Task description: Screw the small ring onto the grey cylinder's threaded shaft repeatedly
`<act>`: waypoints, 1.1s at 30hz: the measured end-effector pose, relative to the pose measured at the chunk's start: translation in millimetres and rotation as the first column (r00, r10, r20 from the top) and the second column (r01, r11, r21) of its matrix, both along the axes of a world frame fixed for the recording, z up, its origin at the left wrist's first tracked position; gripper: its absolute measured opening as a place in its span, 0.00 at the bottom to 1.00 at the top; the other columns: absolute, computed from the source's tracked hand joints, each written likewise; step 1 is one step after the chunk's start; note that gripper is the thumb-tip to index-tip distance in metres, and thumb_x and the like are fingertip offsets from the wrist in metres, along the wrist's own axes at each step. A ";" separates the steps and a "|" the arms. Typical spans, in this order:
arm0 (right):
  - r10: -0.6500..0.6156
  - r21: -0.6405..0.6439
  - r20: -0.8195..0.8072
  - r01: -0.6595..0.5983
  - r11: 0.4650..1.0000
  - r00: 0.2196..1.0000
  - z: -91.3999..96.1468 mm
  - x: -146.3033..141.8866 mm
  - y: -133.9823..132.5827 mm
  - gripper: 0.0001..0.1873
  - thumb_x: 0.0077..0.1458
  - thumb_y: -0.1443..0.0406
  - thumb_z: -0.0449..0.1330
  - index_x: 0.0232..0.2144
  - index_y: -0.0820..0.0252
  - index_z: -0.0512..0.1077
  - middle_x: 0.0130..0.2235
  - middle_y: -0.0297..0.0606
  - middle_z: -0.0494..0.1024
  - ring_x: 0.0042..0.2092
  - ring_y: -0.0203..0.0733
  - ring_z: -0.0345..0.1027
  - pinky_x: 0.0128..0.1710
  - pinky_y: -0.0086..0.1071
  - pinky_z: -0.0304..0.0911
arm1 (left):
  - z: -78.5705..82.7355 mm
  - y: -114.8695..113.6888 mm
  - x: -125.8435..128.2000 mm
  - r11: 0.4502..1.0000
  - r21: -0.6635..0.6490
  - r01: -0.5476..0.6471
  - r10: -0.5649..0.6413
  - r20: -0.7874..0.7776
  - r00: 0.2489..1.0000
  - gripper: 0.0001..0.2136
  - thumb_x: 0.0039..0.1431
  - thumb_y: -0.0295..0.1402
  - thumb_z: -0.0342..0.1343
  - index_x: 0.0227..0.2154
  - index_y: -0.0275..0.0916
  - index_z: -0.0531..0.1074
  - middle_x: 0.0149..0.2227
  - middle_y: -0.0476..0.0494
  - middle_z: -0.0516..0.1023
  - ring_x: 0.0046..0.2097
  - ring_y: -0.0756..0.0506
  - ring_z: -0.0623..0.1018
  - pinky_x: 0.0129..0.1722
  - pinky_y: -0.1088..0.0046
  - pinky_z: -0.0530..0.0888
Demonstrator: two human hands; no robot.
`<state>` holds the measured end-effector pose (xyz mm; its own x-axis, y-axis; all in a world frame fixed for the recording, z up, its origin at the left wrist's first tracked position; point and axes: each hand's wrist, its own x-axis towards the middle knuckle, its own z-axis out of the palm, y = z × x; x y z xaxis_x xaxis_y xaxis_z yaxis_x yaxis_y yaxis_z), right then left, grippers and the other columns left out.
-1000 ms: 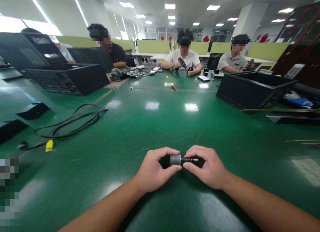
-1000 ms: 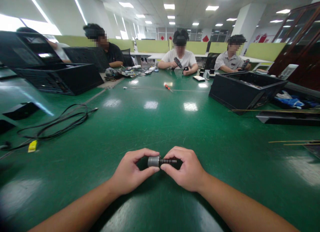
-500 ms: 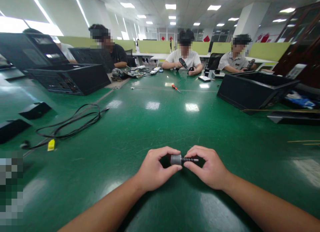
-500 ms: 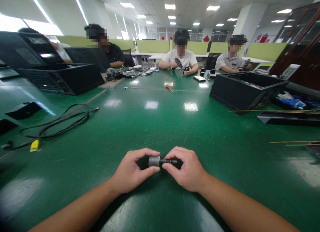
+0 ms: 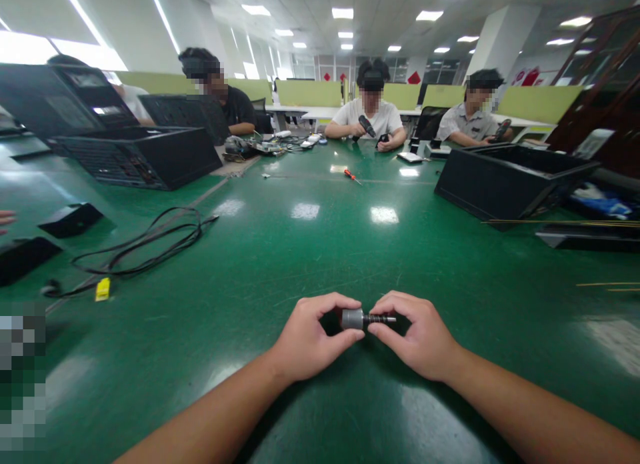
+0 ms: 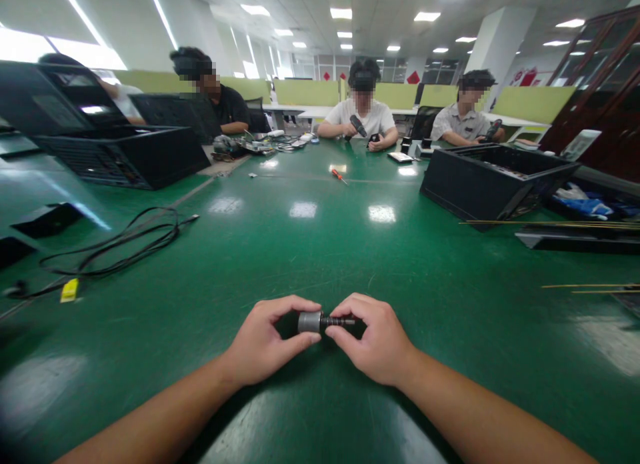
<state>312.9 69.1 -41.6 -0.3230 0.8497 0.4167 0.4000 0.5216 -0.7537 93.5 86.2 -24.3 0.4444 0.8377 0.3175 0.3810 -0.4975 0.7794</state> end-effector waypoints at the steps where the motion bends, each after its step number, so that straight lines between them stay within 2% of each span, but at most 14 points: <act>1: 0.001 0.000 0.000 -0.001 1.000 1.000 0.0 0.0 -0.1 0.01 0.56 0.67 0.65 0.33 0.57 0.75 0.32 0.36 0.79 0.34 0.41 0.72 0.35 0.33 0.64 | -0.1 0.1 -0.2 1.000 -0.001 0.000 0.000 0.001 1.000 0.12 0.51 0.32 0.67 0.40 0.40 0.79 0.36 0.47 0.84 0.37 0.45 0.82 0.40 0.70 0.75; 9: -0.038 -0.004 0.012 0.038 0.999 0.999 0.5 0.3 -0.5 0.02 0.56 0.66 0.65 0.34 0.57 0.76 0.32 0.36 0.79 0.34 0.41 0.72 0.35 0.34 0.64 | 0.3 -0.8 -0.5 1.000 0.019 -0.010 0.010 0.010 1.000 0.12 0.51 0.31 0.68 0.40 0.40 0.79 0.36 0.48 0.84 0.37 0.46 0.82 0.40 0.72 0.74; 33: -0.050 -0.032 0.011 0.050 0.998 0.999 1.5 -0.4 -2.0 0.02 0.57 0.65 0.64 0.34 0.58 0.75 0.31 0.33 0.76 0.33 0.38 0.70 0.35 0.32 0.61 | -0.7 1.5 -5.2 0.998 0.057 0.007 -0.009 0.037 0.999 0.12 0.51 0.32 0.68 0.41 0.40 0.79 0.37 0.48 0.84 0.38 0.46 0.82 0.40 0.72 0.74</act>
<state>312.5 67.1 -40.1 -0.2837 0.8777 0.3861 0.4328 0.4765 -0.7652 88.3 87.8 -25.0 0.4383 0.8142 0.3808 0.3481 -0.5443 0.7632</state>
